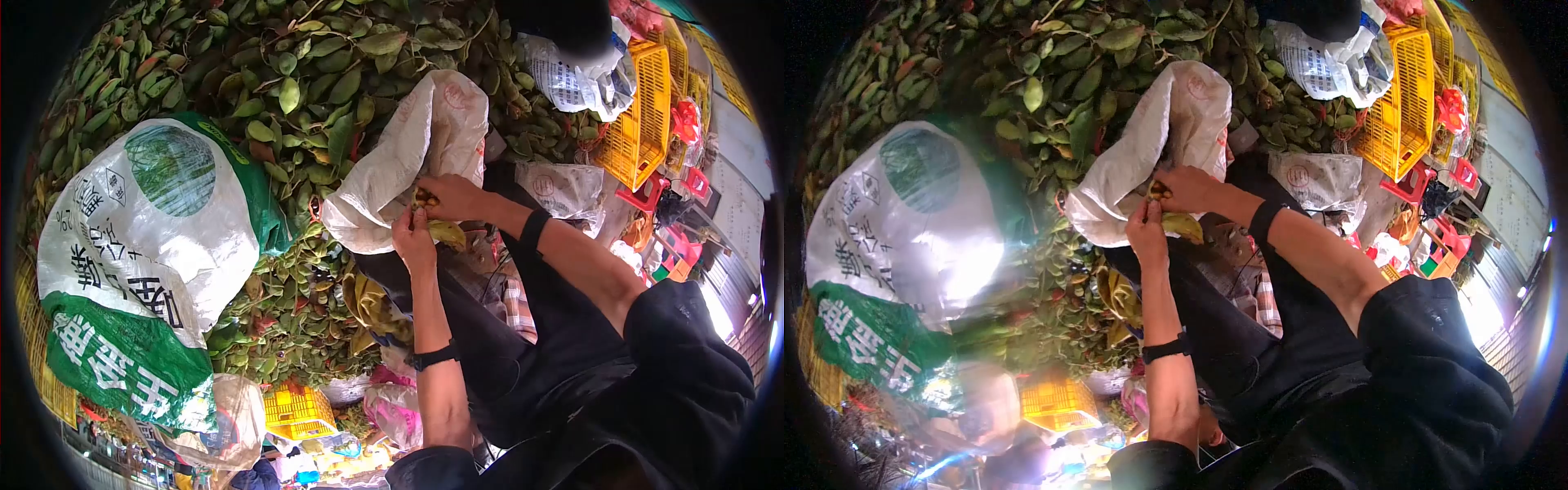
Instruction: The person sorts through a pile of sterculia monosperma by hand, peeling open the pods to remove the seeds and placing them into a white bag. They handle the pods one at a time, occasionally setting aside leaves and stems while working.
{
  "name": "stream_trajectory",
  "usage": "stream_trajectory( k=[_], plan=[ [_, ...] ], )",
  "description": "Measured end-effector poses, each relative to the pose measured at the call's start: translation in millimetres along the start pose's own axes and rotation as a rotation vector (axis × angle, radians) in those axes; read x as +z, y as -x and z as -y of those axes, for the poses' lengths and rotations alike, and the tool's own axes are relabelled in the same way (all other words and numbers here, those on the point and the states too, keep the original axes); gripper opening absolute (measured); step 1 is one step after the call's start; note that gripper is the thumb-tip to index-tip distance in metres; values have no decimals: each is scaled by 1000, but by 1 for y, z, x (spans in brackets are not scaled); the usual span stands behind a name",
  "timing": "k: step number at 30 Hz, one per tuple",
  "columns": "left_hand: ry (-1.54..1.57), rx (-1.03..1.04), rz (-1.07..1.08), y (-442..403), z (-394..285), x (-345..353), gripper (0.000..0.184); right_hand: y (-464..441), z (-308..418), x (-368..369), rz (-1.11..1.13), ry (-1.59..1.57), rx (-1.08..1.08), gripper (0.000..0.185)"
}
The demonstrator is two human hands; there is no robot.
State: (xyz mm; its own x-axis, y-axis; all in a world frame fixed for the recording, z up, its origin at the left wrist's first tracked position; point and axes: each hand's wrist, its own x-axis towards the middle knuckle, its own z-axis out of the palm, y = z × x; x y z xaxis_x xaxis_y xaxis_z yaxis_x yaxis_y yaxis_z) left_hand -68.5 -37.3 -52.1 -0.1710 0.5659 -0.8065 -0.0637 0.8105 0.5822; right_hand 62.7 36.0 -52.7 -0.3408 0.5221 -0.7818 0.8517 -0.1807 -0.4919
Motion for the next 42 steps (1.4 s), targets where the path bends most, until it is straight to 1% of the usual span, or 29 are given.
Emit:
stream_trajectory(
  k=[2,4,6,7,9,10,12,16,18,19,21,24,25,26,27,28,29,30,31,32,33,34,35,36,38,39,40,41,42],
  plan=[
    [-122,31,-46,0,1,-1,35,-4,-3,1,46,49,-1,47],
    [-89,9,-49,0,2,-2,34,-14,-15,6,92,96,-6,44],
    [-54,-13,-53,-2,9,-5,33,-20,-26,7,65,-252,18,44],
    [-55,-14,-55,-4,15,-7,33,-17,-26,8,65,-250,21,44],
    [-52,-17,-54,-6,22,-7,32,-6,-20,4,-249,-14,-103,43],
    [-51,-8,-54,-7,23,-7,32,-5,-16,-3,-248,-12,-100,43],
    [-53,-2,-52,-3,22,-6,31,-7,-15,-11,41,-331,-179,42],
    [-105,86,-41,13,-2,-7,30,-11,-16,-4,223,-223,-165,41],
    [-116,99,-41,20,-19,-7,30,-6,-11,1,95,-184,-158,37],
    [-244,91,-46,22,-24,-6,30,-7,-18,9,91,-182,-161,37],
    [-375,91,-52,27,-32,-7,31,-4,-23,18,-142,-85,-145,34],
    [-195,89,-155,40,-43,-21,32,1,-26,7,-256,-291,-97,40],
    [-52,69,-181,47,-53,-27,32,1,-28,7,-256,-429,-157,51],
    [94,55,-209,54,-65,-34,32,4,-30,7,-254,-432,-183,51],
    [94,54,-194,66,-79,-45,35,6,-29,4,-277,-364,-211,56],
    [192,68,-241,78,-93,-58,34,7,-27,1,-303,-298,-243,61],
    [290,83,-283,93,-108,-71,33,9,-28,0,-201,-209,-177,63],
    [204,104,-353,113,-131,-89,35,15,-29,-2,-104,-115,-105,65],
    [572,151,-399,138,-173,-98,39,23,-24,-8,-45,3,-92,70],
    [436,354,-499,152,-173,-125,42,31,-18,-15,10,125,-83,76],
    [572,360,-669,168,-173,-149,44,36,-13,-18,29,331,-124,79],
    [459,394,-822,187,-208,-167,47,40,-10,-19,44,535,-169,82],
    [668,482,-1146,185,-239,-168,51,42,-7,-22,143,656,-116,77],
    [90,711,-1100,196,-232,-211,54,41,-7,-22,237,775,-61,73],
    [-446,697,-1375,201,-271,-260,53,41,-28,-9,330,935,-79,56],
    [-689,680,-1487,193,-294,-267,50,39,-27,-1,335,928,-84,56],
    [-675,675,-1596,175,-312,-284,47,43,-34,2,334,804,-98,42],
    [-531,994,-1451,150,-311,-311,42,54,-47,-1,324,686,-93,28],
    [-666,891,-1482,131,-312,-329,39,67,-49,-8,321,690,-54,28]
  ],
)
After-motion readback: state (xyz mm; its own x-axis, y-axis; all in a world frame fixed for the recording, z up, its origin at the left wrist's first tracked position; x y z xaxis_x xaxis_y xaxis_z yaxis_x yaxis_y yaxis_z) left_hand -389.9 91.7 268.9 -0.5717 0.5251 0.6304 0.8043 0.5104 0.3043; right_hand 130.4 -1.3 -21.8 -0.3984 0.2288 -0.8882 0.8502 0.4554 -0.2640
